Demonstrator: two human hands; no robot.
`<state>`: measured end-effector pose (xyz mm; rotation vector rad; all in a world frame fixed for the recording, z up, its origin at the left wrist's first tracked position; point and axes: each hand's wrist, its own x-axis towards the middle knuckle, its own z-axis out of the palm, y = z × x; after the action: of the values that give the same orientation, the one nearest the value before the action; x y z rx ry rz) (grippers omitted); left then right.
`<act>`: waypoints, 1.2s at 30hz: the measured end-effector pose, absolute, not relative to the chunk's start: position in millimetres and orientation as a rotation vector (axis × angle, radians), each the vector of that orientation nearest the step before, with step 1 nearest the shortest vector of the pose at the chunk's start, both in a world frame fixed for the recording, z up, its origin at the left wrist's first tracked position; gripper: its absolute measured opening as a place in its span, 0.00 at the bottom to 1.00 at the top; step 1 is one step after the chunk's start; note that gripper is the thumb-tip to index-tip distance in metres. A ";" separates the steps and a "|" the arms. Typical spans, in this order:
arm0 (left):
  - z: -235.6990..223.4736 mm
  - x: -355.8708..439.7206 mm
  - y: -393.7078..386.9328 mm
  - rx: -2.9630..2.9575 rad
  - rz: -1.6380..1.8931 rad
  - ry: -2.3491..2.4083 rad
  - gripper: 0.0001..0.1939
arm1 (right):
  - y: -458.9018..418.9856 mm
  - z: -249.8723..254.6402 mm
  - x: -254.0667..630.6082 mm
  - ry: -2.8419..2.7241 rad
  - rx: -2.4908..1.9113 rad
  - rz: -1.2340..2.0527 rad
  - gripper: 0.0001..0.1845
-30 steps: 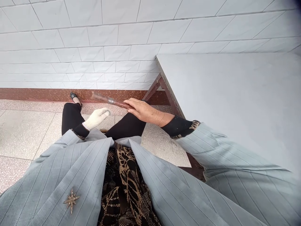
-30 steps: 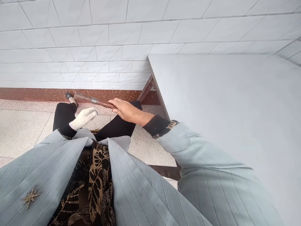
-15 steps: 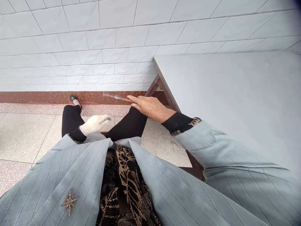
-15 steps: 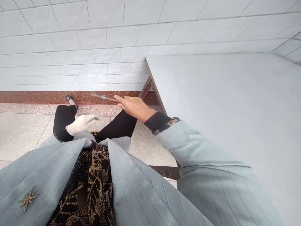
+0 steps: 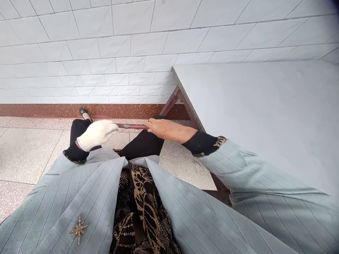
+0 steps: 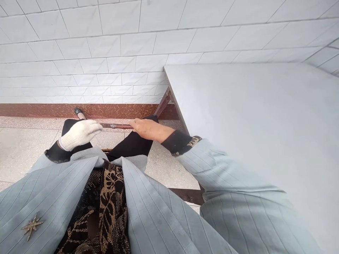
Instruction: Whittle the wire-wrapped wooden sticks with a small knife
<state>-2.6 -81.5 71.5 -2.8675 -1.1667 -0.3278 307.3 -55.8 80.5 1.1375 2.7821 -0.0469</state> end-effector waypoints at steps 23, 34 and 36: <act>3.6 10.2 -78.4 -3.401 -1.414 -1.928 0.17 | -48.0 76.3 311.6 3.143 1.582 0.113 0.23; 26.5 -1.8 -76.1 -3.051 -0.332 -1.465 0.17 | -49.2 81.2 308.4 2.619 1.506 0.378 0.25; 31.0 -2.9 -73.9 -3.007 -0.251 -1.339 0.17 | -45.6 79.6 310.1 2.642 1.367 0.333 0.23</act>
<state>-2.9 -73.9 31.0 -3.0067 -1.3391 -0.2510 310.1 -45.6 79.6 1.3673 2.6421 0.3325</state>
